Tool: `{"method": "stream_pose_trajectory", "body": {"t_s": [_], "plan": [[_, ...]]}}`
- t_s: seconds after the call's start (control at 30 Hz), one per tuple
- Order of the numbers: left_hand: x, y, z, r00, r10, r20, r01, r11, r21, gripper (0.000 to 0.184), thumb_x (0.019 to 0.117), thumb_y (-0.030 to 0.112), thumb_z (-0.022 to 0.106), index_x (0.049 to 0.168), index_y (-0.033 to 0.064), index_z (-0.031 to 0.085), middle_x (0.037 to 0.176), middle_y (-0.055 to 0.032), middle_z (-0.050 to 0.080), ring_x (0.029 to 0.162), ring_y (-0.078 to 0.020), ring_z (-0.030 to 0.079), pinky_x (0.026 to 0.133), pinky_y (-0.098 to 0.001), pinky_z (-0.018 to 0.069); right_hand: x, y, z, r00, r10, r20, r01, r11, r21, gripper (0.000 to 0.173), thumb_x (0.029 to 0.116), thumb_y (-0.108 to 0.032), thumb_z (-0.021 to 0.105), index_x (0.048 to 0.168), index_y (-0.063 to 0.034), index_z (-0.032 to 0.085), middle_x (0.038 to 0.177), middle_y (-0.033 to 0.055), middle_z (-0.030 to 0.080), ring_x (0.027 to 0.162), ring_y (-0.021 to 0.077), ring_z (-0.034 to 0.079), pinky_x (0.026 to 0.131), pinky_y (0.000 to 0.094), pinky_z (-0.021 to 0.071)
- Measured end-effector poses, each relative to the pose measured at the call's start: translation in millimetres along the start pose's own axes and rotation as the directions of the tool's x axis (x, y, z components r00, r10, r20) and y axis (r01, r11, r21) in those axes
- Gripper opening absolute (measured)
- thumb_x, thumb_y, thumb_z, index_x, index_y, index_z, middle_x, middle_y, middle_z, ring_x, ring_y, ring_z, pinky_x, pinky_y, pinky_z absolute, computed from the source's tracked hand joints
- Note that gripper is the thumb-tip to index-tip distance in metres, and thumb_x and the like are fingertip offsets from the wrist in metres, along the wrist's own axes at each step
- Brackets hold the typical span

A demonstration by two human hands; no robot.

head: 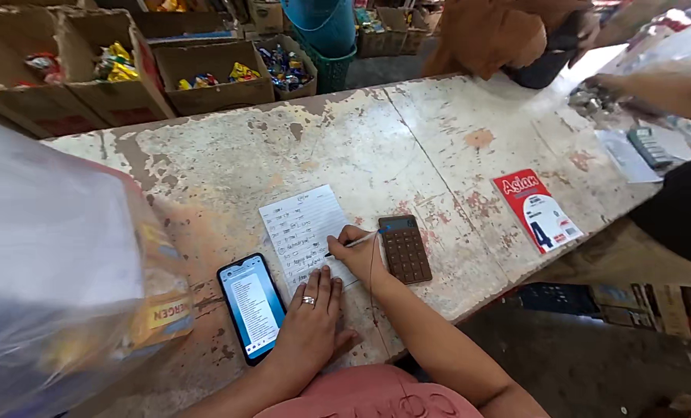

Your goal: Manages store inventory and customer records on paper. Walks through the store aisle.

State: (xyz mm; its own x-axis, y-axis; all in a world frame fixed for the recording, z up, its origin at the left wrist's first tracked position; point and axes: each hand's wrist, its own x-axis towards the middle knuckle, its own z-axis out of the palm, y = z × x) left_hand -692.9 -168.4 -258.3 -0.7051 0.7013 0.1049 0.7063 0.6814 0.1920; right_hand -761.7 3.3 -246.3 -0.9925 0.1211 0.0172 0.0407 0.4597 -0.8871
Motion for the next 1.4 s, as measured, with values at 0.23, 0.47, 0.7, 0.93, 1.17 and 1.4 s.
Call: {"method": "stream_pose_trajectory", "body": {"t_s": [0.23, 0.47, 0.7, 0.93, 1.17, 1.4], "plan": [[-2, 4, -6, 1.000, 0.012, -0.017, -0.014, 0.997, -0.070, 0.089, 0.0901, 0.072, 0.050, 0.137, -0.0034, 0.060, 0.146, -0.0304, 0.052, 0.136, -0.0492, 0.051, 0.104, -0.0625, 0.0470, -2, -2, 0, 1.000, 0.009, -0.007, -0.009, 0.999, -0.031, 0.029, 0.0889, -0.009, 0.072, 0.066, -0.0080, 0.054, 0.055, -0.0037, 0.050, 0.050, 0.0018, 0.046, 0.050, 0.0207, 0.0392], [-4, 7, -6, 0.999, 0.044, -0.032, -0.042, 0.998, 0.056, 0.096, 0.0894, 0.076, 0.043, 0.134, -0.0069, 0.061, 0.142, -0.0286, 0.057, 0.123, -0.0402, 0.064, 0.090, -0.0493, 0.0563, -4, -2, 1, 0.999, -0.015, -0.047, 0.014, 1.000, -0.015, 0.031, 0.0897, -0.005, 0.070, 0.065, -0.0083, 0.051, 0.055, -0.0034, 0.047, 0.049, 0.0021, 0.043, 0.049, 0.0198, 0.0366], [-3, 9, -10, 0.999, 0.049, 0.007, -0.049, 0.997, 0.068, 0.095, 0.0903, 0.074, 0.043, 0.134, -0.0093, 0.060, 0.142, -0.0296, 0.056, 0.123, -0.0408, 0.064, 0.092, -0.0486, 0.0561, -5, 0, -2, 0.998, -0.038, -0.041, 0.040, 0.999, 0.035, 0.031, 0.0892, -0.003, 0.067, 0.064, -0.0085, 0.050, 0.053, -0.0035, 0.047, 0.047, 0.0015, 0.043, 0.047, 0.0184, 0.0363], [-2, 9, -11, 0.999, 0.044, 0.012, -0.044, 0.999, 0.016, 0.093, 0.0904, 0.072, 0.048, 0.134, -0.0100, 0.059, 0.142, -0.0304, 0.056, 0.123, -0.0417, 0.064, 0.092, -0.0497, 0.0568, -10, 0, 0, 0.998, -0.065, 0.003, 0.064, 0.998, 0.012, 0.031, 0.0871, -0.006, 0.068, 0.062, -0.0085, 0.050, 0.055, -0.0051, 0.045, 0.050, 0.0003, 0.043, 0.050, 0.0194, 0.0348], [0, 9, -8, 0.998, 0.057, 0.003, -0.057, 0.997, 0.052, 0.092, 0.0902, 0.071, 0.048, 0.134, -0.0085, 0.060, 0.141, -0.0301, 0.057, 0.122, -0.0419, 0.064, 0.089, -0.0493, 0.0570, -33, 2, -66, 0.986, -0.027, -0.166, 0.050, 0.989, 0.141, 0.034, 0.1062, -0.021, 0.052, 0.135, -0.0013, 0.052, 0.100, 0.0049, 0.074, 0.087, 0.0102, 0.070, 0.081, 0.0317, 0.0586], [-1, 12, -8, 0.999, 0.038, 0.023, -0.040, 0.996, 0.076, 0.096, 0.0905, 0.074, 0.042, 0.136, -0.0093, 0.059, 0.143, -0.0303, 0.055, 0.124, -0.0435, 0.062, 0.091, -0.0500, 0.0562, -57, 39, -88, 0.971, -0.204, -0.122, 0.120, 0.863, -0.491, 0.027, 0.1047, -0.012, 0.049, 0.120, -0.0043, 0.071, 0.125, 0.0119, 0.071, 0.135, 0.0378, 0.053, 0.116, 0.0593, 0.0348]]}}
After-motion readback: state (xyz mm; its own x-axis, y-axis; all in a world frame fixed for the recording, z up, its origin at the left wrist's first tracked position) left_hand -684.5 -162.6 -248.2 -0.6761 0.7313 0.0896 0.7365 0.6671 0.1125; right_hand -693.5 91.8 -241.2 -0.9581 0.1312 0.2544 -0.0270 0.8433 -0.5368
